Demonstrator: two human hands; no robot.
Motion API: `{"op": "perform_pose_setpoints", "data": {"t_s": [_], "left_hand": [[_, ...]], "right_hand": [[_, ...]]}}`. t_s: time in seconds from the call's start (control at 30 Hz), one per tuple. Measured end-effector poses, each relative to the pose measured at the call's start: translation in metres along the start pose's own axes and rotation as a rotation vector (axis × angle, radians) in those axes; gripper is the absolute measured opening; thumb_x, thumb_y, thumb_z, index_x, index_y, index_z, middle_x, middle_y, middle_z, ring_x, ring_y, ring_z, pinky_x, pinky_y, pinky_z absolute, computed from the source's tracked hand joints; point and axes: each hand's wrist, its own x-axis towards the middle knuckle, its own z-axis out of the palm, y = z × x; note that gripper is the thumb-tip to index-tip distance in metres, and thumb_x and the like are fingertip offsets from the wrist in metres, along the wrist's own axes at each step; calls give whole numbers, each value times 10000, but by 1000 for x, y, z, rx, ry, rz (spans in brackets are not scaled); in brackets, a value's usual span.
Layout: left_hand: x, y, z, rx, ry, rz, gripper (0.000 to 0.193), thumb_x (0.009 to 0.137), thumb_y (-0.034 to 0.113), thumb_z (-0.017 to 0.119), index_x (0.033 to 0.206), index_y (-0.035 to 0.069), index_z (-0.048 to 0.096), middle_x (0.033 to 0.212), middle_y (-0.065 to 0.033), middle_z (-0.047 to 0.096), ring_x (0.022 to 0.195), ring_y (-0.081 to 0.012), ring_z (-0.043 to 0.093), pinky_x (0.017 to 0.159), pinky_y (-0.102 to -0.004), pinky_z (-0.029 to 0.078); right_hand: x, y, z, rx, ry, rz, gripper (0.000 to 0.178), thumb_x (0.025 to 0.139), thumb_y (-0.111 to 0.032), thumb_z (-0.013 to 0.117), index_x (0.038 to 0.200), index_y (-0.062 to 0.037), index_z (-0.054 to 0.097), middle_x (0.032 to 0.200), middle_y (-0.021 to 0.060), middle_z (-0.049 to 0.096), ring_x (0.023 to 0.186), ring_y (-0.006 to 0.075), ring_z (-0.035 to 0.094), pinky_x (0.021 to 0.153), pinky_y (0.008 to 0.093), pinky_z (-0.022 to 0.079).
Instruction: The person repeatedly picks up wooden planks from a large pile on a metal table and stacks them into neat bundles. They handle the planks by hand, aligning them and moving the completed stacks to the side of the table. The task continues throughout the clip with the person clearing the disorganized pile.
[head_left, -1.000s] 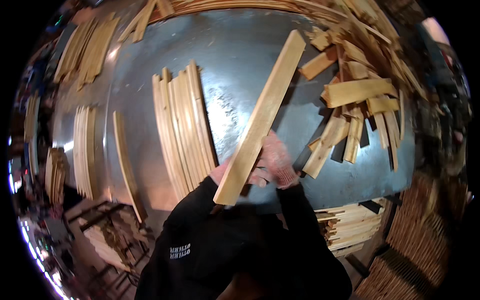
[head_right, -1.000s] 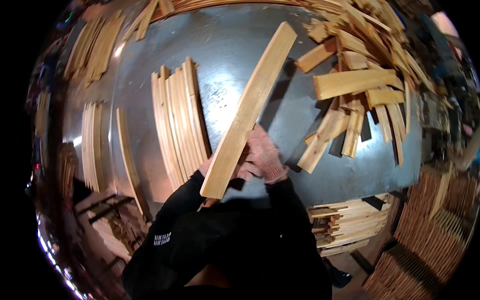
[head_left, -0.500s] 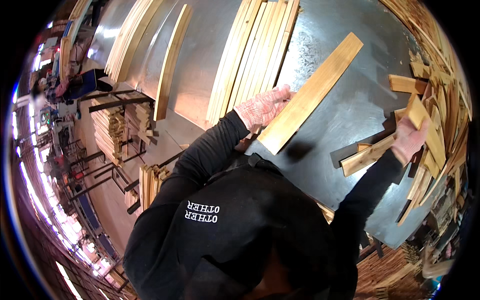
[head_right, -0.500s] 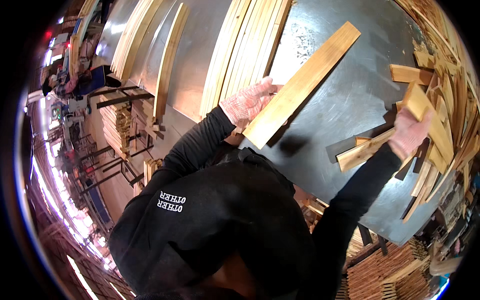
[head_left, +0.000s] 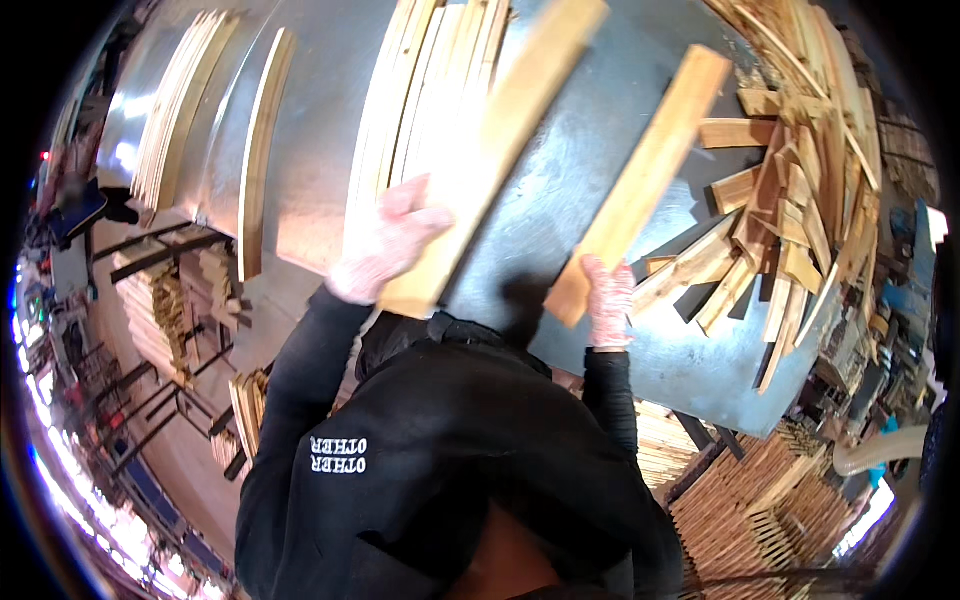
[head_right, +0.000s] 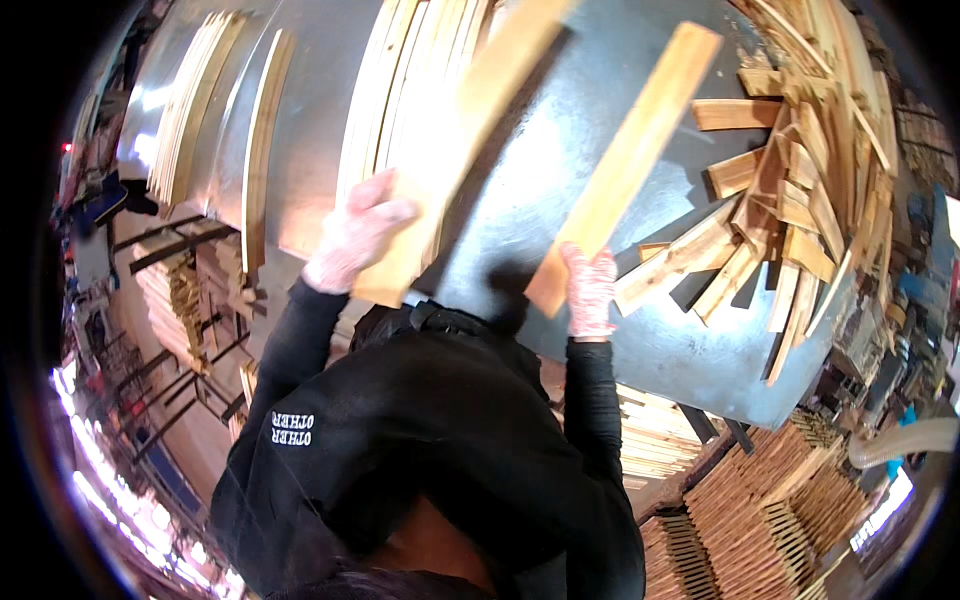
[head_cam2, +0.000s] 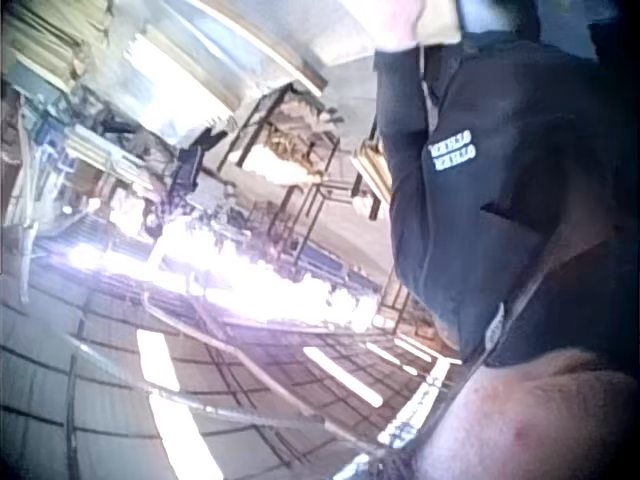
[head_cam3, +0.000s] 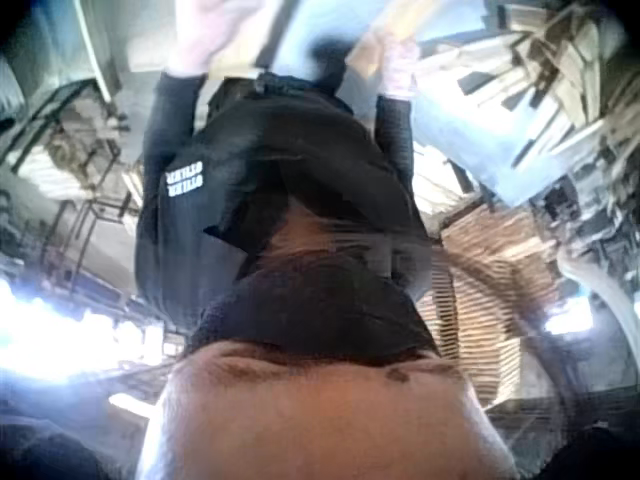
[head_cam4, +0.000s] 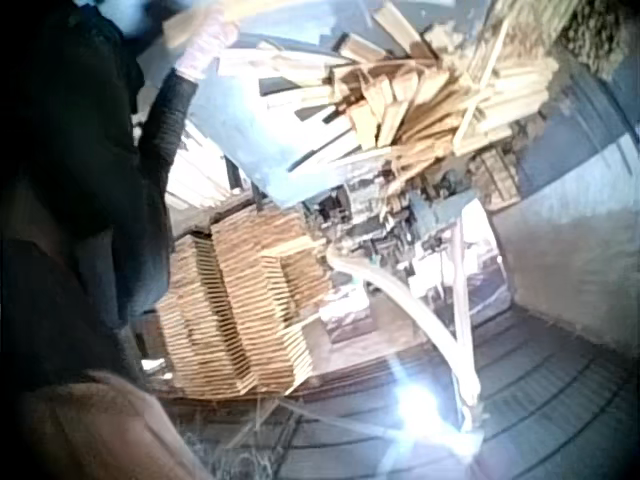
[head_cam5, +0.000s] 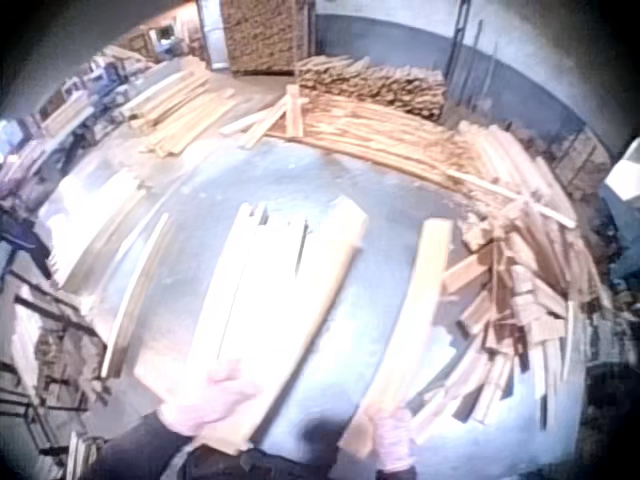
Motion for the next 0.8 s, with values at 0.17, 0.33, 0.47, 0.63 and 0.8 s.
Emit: {"op": "perform_pose_setpoints", "data": {"t_s": [0.17,0.33,0.47,0.63,0.8], "left_hand": [[2,-91,-161,939,606,256,511,830,247,768,1311,114,656,1585,-154,340,1404,-359,384,1105,-490,411],[-11,-167,-282,1204,628,-139,500,838,352,722,1312,205,662,1642,-146,237,1448,-463,283,1163,-519,311],[-10,-256,-311,968,602,-152,831,868,279,700,1569,166,267,1619,-243,217,1471,-386,295,1155,-448,343],[17,-185,-271,863,399,-475,893,884,265,706,1578,65,181,1490,-244,443,1356,-395,457,1092,-460,416],[3,-134,-194,678,701,233,692,965,263,670,1523,23,338,1517,-236,416,1350,-364,466,1097,-454,436]], "right_hand": [[14,26,57,187,31,84,322,841,-138,776,1101,-12,635,940,40,669,819,141,606,715,301,488],[12,-9,76,537,-366,130,466,896,-237,739,1223,48,569,1014,133,671,859,227,664,774,357,557],[17,-19,71,833,-466,215,494,943,-358,699,1210,36,568,1010,160,678,847,260,690,747,391,593],[47,23,45,1324,-925,55,638,1036,-360,530,1580,-149,274,810,4,602,574,136,522,620,292,465],[39,-1,66,1491,-1171,-75,572,1079,-314,357,1607,-168,194,746,38,573,580,151,543,735,361,467]]}}
